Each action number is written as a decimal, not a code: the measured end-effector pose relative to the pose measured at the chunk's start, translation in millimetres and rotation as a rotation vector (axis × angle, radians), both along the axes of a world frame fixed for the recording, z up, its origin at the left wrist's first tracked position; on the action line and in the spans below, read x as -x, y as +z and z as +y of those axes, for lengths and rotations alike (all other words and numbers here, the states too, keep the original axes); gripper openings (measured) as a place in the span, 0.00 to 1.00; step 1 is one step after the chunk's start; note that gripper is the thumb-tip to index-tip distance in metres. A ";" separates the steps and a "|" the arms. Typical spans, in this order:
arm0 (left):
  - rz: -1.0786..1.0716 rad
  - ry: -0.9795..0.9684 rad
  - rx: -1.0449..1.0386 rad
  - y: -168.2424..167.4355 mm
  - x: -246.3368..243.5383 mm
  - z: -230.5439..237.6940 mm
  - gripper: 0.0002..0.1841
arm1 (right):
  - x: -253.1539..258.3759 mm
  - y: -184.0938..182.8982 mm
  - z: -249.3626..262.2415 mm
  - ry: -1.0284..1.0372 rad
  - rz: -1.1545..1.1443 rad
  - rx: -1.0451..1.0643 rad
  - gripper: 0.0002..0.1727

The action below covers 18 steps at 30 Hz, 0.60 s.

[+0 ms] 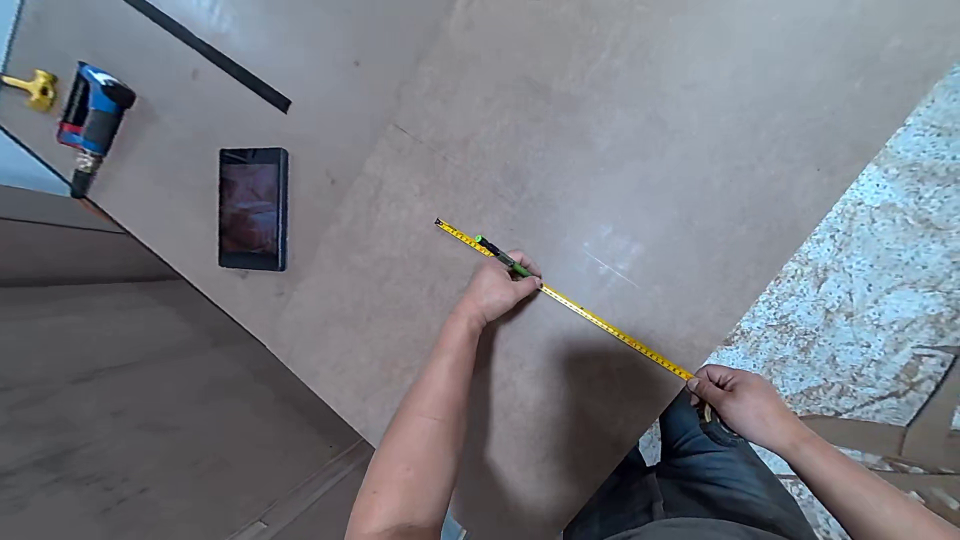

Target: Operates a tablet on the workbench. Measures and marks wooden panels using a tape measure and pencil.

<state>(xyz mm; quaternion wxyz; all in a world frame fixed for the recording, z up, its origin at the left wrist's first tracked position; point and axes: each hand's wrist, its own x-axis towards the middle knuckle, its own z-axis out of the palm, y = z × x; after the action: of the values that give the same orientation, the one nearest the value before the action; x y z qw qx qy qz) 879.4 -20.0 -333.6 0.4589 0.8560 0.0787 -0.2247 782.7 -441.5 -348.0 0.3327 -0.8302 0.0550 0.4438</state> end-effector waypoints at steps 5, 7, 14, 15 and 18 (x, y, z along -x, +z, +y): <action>0.022 -0.098 -0.001 -5.6 -16.3 9.6 0.03 | 1.6 0.9 0.8 -0.015 -0.008 0.014 0.18; 0.044 -0.206 0.008 -1.2 -16.3 -5.5 0.03 | 2.2 0.0 1.4 -0.011 -0.012 0.008 0.18; 0.080 -0.326 0.019 -3.1 -0.9 -41.8 0.05 | 7.7 5.1 7.3 -0.014 0.020 0.007 0.18; 0.079 -0.322 0.028 -5.1 1.1 -43.0 0.05 | 8.2 6.1 8.4 -0.012 0.024 0.010 0.18; 0.062 -0.296 0.040 -9.6 7.1 -41.4 0.05 | 12.4 5.2 11.1 -0.004 0.024 0.014 0.18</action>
<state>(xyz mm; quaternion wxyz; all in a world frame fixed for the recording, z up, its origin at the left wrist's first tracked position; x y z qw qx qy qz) 872.3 -61.4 -343.3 0.4353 0.8414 -0.0386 -0.3180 770.3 -430.4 -342.8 0.3268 -0.8271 0.0637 0.4528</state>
